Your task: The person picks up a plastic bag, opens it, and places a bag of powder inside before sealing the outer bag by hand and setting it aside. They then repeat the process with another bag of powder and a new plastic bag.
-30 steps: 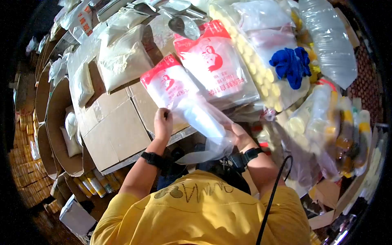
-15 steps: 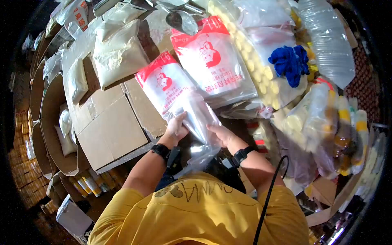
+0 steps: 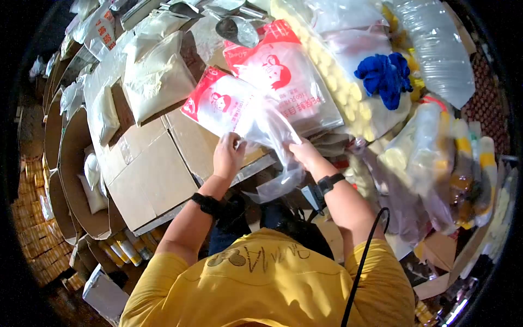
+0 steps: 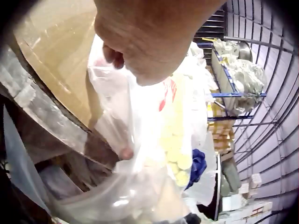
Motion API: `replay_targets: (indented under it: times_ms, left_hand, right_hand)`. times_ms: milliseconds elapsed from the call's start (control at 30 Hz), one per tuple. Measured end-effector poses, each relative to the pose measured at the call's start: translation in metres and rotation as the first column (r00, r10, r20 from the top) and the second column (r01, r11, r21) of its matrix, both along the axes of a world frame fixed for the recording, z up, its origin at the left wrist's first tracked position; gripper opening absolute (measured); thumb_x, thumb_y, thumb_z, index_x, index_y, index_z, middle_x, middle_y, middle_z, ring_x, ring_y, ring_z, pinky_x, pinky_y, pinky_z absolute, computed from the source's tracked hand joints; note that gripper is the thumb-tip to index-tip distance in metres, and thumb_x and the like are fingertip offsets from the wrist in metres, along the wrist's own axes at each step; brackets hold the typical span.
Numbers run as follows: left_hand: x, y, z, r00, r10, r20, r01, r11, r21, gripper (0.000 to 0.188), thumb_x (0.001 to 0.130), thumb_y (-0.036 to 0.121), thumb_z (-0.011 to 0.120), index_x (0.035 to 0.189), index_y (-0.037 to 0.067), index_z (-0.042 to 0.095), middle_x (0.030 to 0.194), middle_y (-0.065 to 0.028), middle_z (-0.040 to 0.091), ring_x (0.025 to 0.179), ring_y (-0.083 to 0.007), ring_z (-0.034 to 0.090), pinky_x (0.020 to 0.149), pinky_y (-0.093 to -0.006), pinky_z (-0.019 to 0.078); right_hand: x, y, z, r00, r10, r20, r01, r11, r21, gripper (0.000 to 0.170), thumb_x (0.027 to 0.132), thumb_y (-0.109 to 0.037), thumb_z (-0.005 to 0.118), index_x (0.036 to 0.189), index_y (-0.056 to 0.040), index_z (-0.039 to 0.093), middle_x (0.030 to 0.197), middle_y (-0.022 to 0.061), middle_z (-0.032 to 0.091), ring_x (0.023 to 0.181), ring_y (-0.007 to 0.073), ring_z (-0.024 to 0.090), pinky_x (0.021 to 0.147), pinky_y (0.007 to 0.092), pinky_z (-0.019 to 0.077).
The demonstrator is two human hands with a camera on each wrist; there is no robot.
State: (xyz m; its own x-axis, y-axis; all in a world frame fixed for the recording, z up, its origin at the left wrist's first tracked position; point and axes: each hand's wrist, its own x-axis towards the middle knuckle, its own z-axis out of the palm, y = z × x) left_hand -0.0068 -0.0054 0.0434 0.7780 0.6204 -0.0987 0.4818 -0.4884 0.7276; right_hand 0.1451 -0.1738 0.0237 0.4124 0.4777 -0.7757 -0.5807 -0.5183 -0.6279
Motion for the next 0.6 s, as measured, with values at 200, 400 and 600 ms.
replay_targets:
  times_ms: [200, 400, 600]
  left_hand:
    - [0.015, 0.002, -0.023, 0.986, -0.084, -0.144, 0.118, 0.961, 0.248, 0.04, 0.074, 0.024, 0.064, 0.106, 0.007, 0.047, 0.098, -0.0121, 0.051, 0.094, -0.0309, 0.051, 0.075, -0.0391, 0.0438]
    - [0.015, 0.019, -0.018, 0.966, 0.259, 0.003, -0.253, 0.947, -0.197, 0.017, 0.079, 0.018, 0.057, 0.083, 0.002, 0.056, 0.073, -0.0172, 0.059, 0.072, -0.0345, 0.057, 0.064, -0.0391, 0.0439]
    - [0.0, 0.014, -0.001, 0.991, 0.116, 0.061, -0.113, 0.992, -0.051, 0.015, 0.079, 0.017, 0.057, 0.082, 0.002, 0.056, 0.074, -0.0177, 0.057, 0.071, -0.0338, 0.056, 0.063, -0.0389, 0.0438]
  right_hand:
    - [-0.008, -0.018, -0.003, 0.998, -0.069, -0.005, 0.069, 0.995, 0.075, 0.036, 0.084, -0.005, 0.046, 0.119, -0.0019, 0.049, 0.101, 0.0061, 0.056, 0.088, 0.0145, 0.055, 0.072, 0.0262, 0.0461]
    - [0.007, -0.042, 0.001, 0.999, 0.006, 0.038, -0.006, 1.0, -0.001, 0.035, 0.085, -0.005, 0.043, 0.119, 0.0002, 0.048, 0.102, 0.0076, 0.056, 0.088, 0.0159, 0.056, 0.072, 0.0267, 0.0474]
    - [0.015, -0.058, 0.015, 0.984, 0.129, -0.121, -0.122, 0.99, 0.07, 0.037, 0.082, -0.001, 0.042, 0.118, 0.0019, 0.048, 0.106, 0.0129, 0.058, 0.096, 0.0172, 0.056, 0.081, 0.028, 0.0466]
